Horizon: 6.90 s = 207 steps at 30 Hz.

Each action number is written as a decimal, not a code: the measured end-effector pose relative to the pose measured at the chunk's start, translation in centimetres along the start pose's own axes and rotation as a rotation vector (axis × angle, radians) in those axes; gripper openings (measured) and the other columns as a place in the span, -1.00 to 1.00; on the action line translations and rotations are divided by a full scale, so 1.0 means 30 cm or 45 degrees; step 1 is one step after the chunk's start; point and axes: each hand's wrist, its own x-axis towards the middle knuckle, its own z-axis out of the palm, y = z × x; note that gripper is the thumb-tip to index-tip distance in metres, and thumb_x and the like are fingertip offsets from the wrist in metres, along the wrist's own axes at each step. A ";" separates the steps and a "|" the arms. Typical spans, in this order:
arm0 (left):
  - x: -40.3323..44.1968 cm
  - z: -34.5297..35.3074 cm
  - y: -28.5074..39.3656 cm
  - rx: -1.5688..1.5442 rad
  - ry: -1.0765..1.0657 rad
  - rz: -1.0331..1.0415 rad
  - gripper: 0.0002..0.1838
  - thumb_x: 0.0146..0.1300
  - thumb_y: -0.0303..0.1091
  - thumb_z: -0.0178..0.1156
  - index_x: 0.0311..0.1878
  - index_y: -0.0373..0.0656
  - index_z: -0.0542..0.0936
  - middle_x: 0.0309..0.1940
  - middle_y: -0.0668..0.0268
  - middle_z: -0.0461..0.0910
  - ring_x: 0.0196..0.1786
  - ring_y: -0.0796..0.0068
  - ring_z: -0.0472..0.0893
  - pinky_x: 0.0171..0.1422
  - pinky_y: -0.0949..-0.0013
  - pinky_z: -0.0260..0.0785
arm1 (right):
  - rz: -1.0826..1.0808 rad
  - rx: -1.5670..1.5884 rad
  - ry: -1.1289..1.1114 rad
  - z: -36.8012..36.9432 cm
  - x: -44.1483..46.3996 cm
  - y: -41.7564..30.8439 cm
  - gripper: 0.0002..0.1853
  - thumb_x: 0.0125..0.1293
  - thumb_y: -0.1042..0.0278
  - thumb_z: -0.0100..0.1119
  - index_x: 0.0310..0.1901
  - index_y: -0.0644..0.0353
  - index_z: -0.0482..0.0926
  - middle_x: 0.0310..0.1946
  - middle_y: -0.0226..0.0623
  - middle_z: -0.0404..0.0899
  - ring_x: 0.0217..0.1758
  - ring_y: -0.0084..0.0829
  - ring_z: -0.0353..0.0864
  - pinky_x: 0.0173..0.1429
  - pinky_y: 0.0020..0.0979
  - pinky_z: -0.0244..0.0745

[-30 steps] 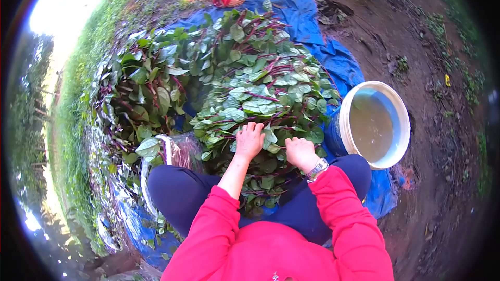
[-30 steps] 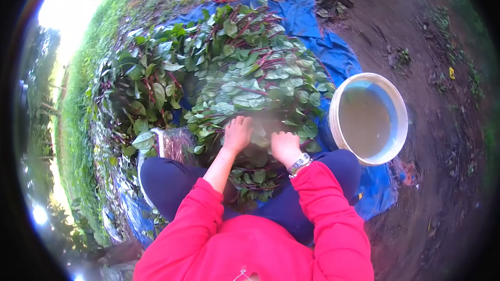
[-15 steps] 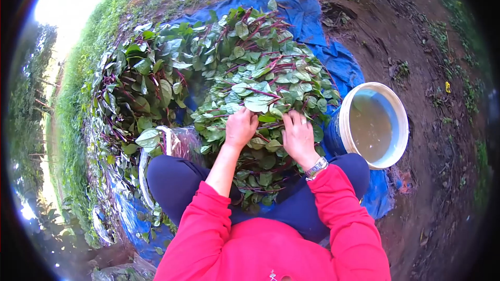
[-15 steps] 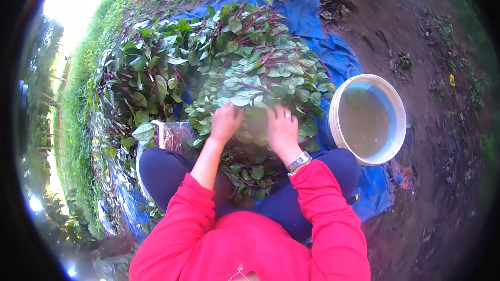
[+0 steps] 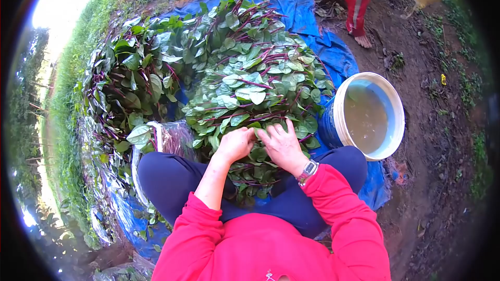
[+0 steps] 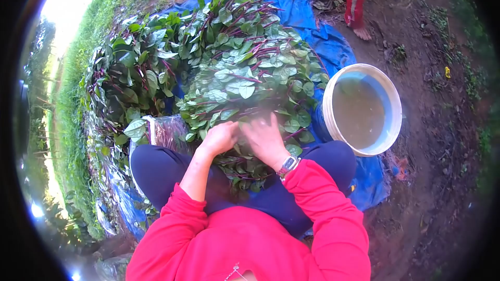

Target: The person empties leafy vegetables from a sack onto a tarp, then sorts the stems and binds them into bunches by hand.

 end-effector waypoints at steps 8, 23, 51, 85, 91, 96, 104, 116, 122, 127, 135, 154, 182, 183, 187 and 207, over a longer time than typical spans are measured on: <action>0.205 0.137 -0.087 -0.202 0.206 -0.048 -0.80 0.11 -0.30 0.12 -0.20 -0.09 0.57 -0.28 0.21 0.55 -0.15 0.20 0.57 -0.07 0.19 0.42 | 0.011 0.171 -0.363 0.046 -0.059 -0.011 -0.82 0.16 0.37 -0.02 -0.20 0.16 0.45 -0.64 -0.27 0.53 -0.57 -0.25 0.59 -0.55 -0.24 0.43; 0.326 0.138 -0.162 0.001 0.622 -0.162 -0.86 0.13 -0.38 0.06 -0.49 0.01 0.59 -0.42 0.23 0.50 -0.37 0.10 0.57 -0.31 0.11 0.42 | 0.070 0.135 -0.341 0.075 -0.027 -0.008 -0.78 0.10 0.42 0.01 -0.18 0.06 0.47 -0.45 -0.19 0.43 -0.53 -0.28 0.59 -0.53 -0.30 0.47; 0.075 -0.014 -0.071 -0.589 -0.193 0.018 -0.73 0.08 -0.33 0.18 -0.13 -0.15 0.59 -0.30 0.14 0.54 -0.16 0.17 0.54 0.02 0.24 0.38 | 0.037 0.027 -0.192 0.056 0.012 0.021 -0.72 0.07 0.39 0.05 -0.13 0.12 0.44 -0.35 -0.32 0.45 -0.23 -0.34 0.50 -0.28 -0.24 0.41; 0.123 -0.120 -0.287 -1.087 1.107 -0.169 -0.75 0.30 -0.25 0.15 -0.18 -0.23 0.37 -0.35 0.41 0.34 -0.29 0.63 0.32 -0.18 0.52 0.23 | -0.011 0.142 0.045 -0.043 0.004 0.035 -0.90 0.00 0.38 0.10 -0.38 0.07 0.47 -0.47 -0.33 0.44 -0.31 -0.34 0.53 -0.38 -0.36 0.50; 0.123 -0.012 -0.200 -0.628 0.992 -0.114 -0.65 0.26 -0.21 0.18 -0.20 -0.24 0.28 -0.36 0.23 0.34 -0.32 0.38 0.33 -0.14 0.37 0.25 | -0.154 0.144 -0.045 0.008 0.016 -0.005 -0.91 0.04 0.37 0.08 -0.38 0.10 0.50 -0.46 -0.36 0.47 -0.28 -0.38 0.54 -0.35 -0.37 0.50; 0.134 0.011 -0.159 -1.034 0.746 -0.118 -0.62 0.39 -0.13 -0.02 0.16 -0.13 0.32 -0.19 0.27 0.43 -0.24 0.50 0.38 -0.09 0.40 0.28 | -0.176 0.144 0.033 0.016 0.025 -0.004 -0.91 0.01 0.34 0.10 -0.40 0.07 0.49 -0.48 -0.40 0.44 -0.28 -0.40 0.50 -0.36 -0.38 0.47; 0.122 0.039 -0.179 -0.983 0.416 -0.175 -0.78 0.19 -0.55 0.11 -0.07 -0.31 0.53 -0.24 0.31 0.58 -0.20 0.59 0.51 -0.01 0.50 0.35 | -0.211 -0.001 0.456 -0.026 0.079 0.012 -0.88 0.01 0.31 0.09 -0.37 0.07 0.47 -0.14 -0.32 0.35 0.14 -0.34 0.31 0.23 -0.02 0.18; 0.191 0.147 -0.344 -0.008 0.427 -0.372 -0.26 -0.01 -0.26 0.32 0.28 -0.10 0.25 0.16 0.08 0.35 0.21 0.07 0.33 0.26 0.10 0.20 | -0.108 0.152 -0.034 0.028 0.050 -0.011 -0.79 0.15 0.32 0.00 -0.16 0.10 0.41 -0.38 -0.41 0.40 -0.28 -0.44 0.50 -0.30 -0.40 0.40; 0.174 0.208 -0.293 0.158 -0.105 -0.755 -0.23 -0.01 0.14 0.27 0.27 0.12 0.27 -0.06 0.18 0.58 0.05 0.15 0.54 0.12 -0.14 0.21 | -0.365 0.224 0.029 0.054 0.037 -0.048 -0.88 0.10 0.34 0.03 -0.30 0.10 0.43 -0.40 -0.40 0.43 -0.29 -0.45 0.50 -0.29 -0.41 0.41; 0.155 0.056 -0.235 -0.266 0.180 -0.546 -0.42 0.06 0.06 0.22 0.17 0.13 0.43 -0.15 0.18 0.62 0.01 0.19 0.57 0.14 -0.02 0.18 | -0.246 0.112 -0.061 0.042 0.036 -0.026 -0.86 0.06 0.31 0.07 -0.28 -0.04 0.47 -0.38 -0.39 0.34 -0.22 -0.39 0.43 -0.12 -0.23 0.27; 0.118 -0.015 -0.273 -0.079 0.056 -0.852 -0.48 0.05 -0.19 0.20 0.16 0.28 0.46 -0.25 0.30 0.62 -0.10 0.26 0.58 0.16 0.05 0.24 | -0.142 0.090 -0.196 0.075 0.002 -0.019 -0.79 0.07 0.32 0.09 -0.20 -0.07 0.47 -0.34 -0.37 0.35 -0.22 -0.39 0.46 -0.26 -0.28 0.31; 0.205 -0.089 -0.192 -0.262 0.637 -0.188 -0.80 0.09 -0.33 0.11 -0.20 -0.12 0.55 -0.37 0.16 0.53 -0.30 0.10 0.54 -0.15 0.16 0.38 | -0.020 0.030 -0.082 0.032 0.044 -0.013 -0.64 0.08 0.39 0.05 -0.03 0.17 0.39 -0.36 -0.35 0.36 -0.31 -0.41 0.47 -0.31 -0.36 0.41; 0.095 0.016 -0.354 -0.478 0.168 -0.593 -0.41 -0.10 -0.30 0.28 0.12 -0.08 0.48 -0.11 0.20 0.54 -0.04 0.33 0.51 0.12 0.31 0.32 | -0.338 0.167 -0.106 0.045 0.021 -0.010 -0.87 0.04 0.39 0.08 -0.32 0.02 0.45 -0.47 -0.35 0.43 -0.36 -0.34 0.54 0.01 -0.19 0.27; 0.084 0.023 -0.339 -0.051 0.341 -0.733 -0.38 -0.09 -0.25 0.31 0.15 -0.06 0.45 -0.05 0.17 0.51 0.05 0.24 0.50 0.16 0.25 0.32 | -0.325 0.173 -0.139 0.052 0.019 -0.010 -0.87 0.04 0.39 0.08 -0.31 0.03 0.45 -0.47 -0.35 0.43 -0.38 -0.34 0.55 -0.01 -0.21 0.28; 0.145 0.029 -0.319 -0.015 0.668 -0.559 -0.42 0.02 -0.22 0.26 0.17 0.00 0.39 0.02 0.14 0.46 0.11 0.12 0.45 0.15 0.08 0.32 | -0.320 0.147 -0.181 0.076 0.013 -0.020 -0.88 0.05 0.39 0.07 -0.33 0.06 0.43 -0.52 -0.37 0.45 -0.42 -0.37 0.57 -0.08 -0.25 0.31; 0.125 0.156 -0.228 0.314 0.393 -0.789 -0.74 0.19 -0.13 0.07 -0.28 -0.11 0.59 -0.49 0.01 0.61 -0.33 0.02 0.63 -0.17 0.04 0.43 | -0.283 0.152 -0.260 0.072 -0.011 -0.046 -0.92 0.05 0.38 0.05 -0.37 0.06 0.45 -0.53 -0.38 0.53 -0.40 -0.37 0.61 -0.36 -0.28 0.43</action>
